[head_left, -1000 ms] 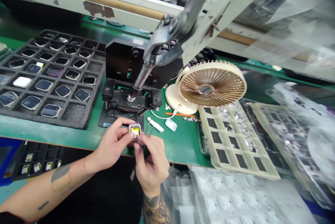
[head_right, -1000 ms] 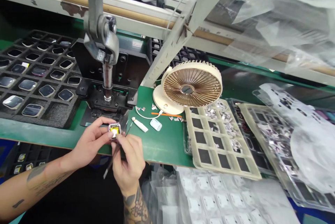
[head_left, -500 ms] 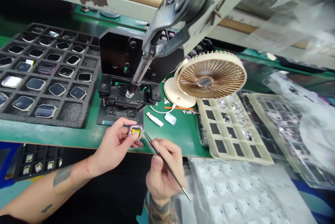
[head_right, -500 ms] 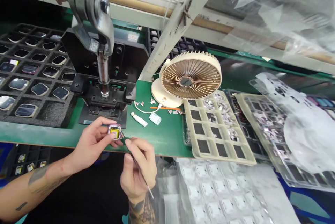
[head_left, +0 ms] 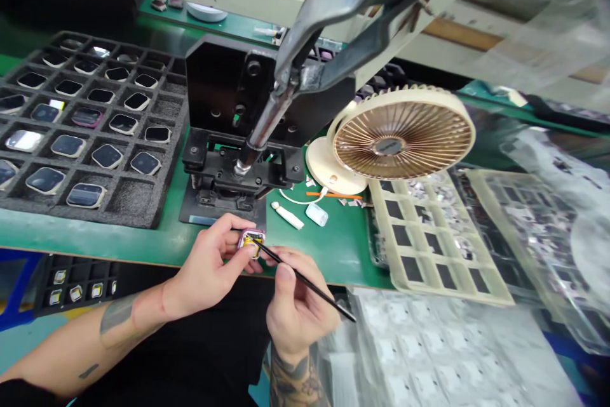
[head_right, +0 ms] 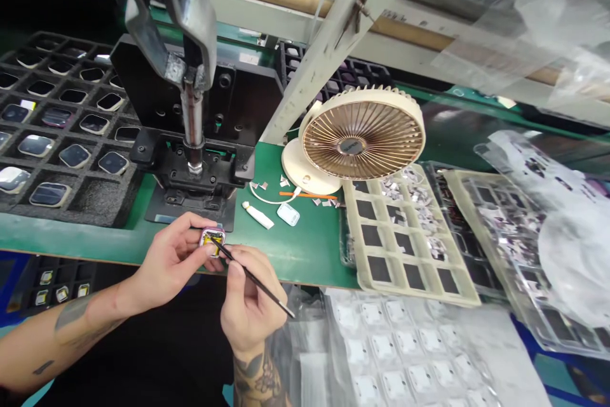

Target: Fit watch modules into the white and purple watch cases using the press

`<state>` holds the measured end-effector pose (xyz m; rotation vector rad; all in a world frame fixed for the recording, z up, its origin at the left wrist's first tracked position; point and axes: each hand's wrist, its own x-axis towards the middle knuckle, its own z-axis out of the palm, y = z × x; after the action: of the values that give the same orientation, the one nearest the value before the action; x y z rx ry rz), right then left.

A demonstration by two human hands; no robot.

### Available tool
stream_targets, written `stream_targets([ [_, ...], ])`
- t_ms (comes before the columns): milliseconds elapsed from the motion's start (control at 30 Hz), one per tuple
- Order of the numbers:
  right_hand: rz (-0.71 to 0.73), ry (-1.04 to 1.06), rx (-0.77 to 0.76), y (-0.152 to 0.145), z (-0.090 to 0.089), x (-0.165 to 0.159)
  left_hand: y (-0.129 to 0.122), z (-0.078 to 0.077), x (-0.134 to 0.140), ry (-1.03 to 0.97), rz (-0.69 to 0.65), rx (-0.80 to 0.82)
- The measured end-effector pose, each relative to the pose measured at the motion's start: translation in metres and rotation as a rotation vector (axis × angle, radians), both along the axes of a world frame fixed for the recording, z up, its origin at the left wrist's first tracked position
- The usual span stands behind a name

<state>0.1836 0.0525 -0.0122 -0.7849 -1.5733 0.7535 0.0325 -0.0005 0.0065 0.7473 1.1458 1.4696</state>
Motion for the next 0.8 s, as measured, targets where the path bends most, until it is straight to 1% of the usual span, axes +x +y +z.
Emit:
stream_targets([
  [67,-0.009,0.022,-0.043,0.000,0.000,-0.001,0.000,0.000,0.000,-0.007,-0.010,0.006],
  [100,-0.009,0.029,-0.041,-0.001,0.000,0.000,-0.001,-0.001,0.000,-0.010,-0.011,0.007],
  [233,0.034,-0.007,0.083,0.000,0.000,0.001,-0.001,-0.002,0.002,0.011,0.005,-0.005],
  [300,0.032,-0.014,0.094,0.000,0.000,0.000,-0.002,-0.003,0.002,0.020,0.003,-0.008],
  [333,0.028,-0.001,0.054,0.001,0.000,-0.001,-0.002,-0.004,0.002,0.018,-0.003,-0.007],
  [400,0.048,0.074,-0.110,0.000,0.001,-0.005,-0.003,-0.005,0.001,0.012,-0.014,-0.001],
  [467,0.124,0.184,-0.288,-0.002,0.003,-0.007,-0.004,-0.006,0.000,0.008,-0.014,0.011],
  [500,0.176,0.227,-0.342,-0.003,0.004,-0.006,-0.004,-0.006,0.000,0.012,-0.011,0.022],
  [533,0.222,0.250,-0.360,-0.005,0.006,-0.004,-0.004,-0.006,0.000,0.015,-0.007,0.033],
  [567,0.248,0.255,-0.340,-0.007,0.008,-0.001,-0.003,-0.005,0.000,0.018,-0.006,0.039],
  [600,0.251,0.244,-0.285,-0.009,0.009,0.003,-0.002,-0.005,0.000,0.019,-0.005,0.036],
  [633,0.225,0.231,-0.208,-0.009,0.010,0.007,-0.002,-0.005,-0.001,0.018,-0.002,0.028],
  [700,0.100,0.209,-0.063,-0.005,0.011,0.016,0.000,-0.003,-0.001,0.005,0.008,0.001],
  [733,0.027,0.197,-0.021,-0.001,0.011,0.019,0.001,-0.002,-0.001,-0.005,0.012,-0.006],
  [800,-0.048,0.156,-0.033,0.008,0.008,0.022,0.003,0.000,-0.003,-0.026,0.020,-0.004],
])
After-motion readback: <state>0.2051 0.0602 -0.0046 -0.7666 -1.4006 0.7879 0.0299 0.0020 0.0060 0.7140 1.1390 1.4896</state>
